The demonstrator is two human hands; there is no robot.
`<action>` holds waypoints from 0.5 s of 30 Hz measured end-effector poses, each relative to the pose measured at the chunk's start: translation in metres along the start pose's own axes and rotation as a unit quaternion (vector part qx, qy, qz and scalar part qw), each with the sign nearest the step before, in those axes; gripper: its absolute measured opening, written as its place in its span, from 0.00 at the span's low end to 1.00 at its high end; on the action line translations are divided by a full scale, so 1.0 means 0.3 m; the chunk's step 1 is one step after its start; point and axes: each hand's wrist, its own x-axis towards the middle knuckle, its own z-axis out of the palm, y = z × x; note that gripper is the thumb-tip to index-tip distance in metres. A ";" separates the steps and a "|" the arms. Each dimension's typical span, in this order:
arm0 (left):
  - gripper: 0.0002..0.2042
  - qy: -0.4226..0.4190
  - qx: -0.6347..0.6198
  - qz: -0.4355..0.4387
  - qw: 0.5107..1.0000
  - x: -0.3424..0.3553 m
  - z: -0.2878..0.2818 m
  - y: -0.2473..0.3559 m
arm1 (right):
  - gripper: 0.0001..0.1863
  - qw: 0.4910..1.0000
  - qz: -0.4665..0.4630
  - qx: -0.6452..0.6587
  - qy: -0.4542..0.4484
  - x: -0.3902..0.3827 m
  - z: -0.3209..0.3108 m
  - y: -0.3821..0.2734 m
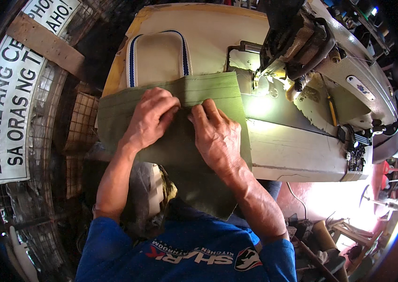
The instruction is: Sewing a strap to fabric using an industrial sewing machine to create a bag.
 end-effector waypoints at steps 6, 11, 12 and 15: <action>0.15 0.439 -0.110 -0.247 0.857 -0.047 -0.159 -0.133 | 0.08 0.986 0.080 0.142 0.027 -0.037 -0.050 0.025; 0.15 0.244 0.126 -0.325 0.905 -0.292 -0.355 -0.119 | 0.12 0.978 0.171 0.064 0.097 -0.220 -0.250 0.210; 0.16 0.184 0.128 -0.313 0.923 -0.323 -0.367 -0.113 | 0.12 0.976 0.191 -0.019 0.106 -0.253 -0.290 0.283; 0.21 0.087 0.087 -0.322 0.939 -0.349 -0.363 -0.112 | 0.13 0.932 0.317 -0.168 0.060 -0.344 -0.405 0.482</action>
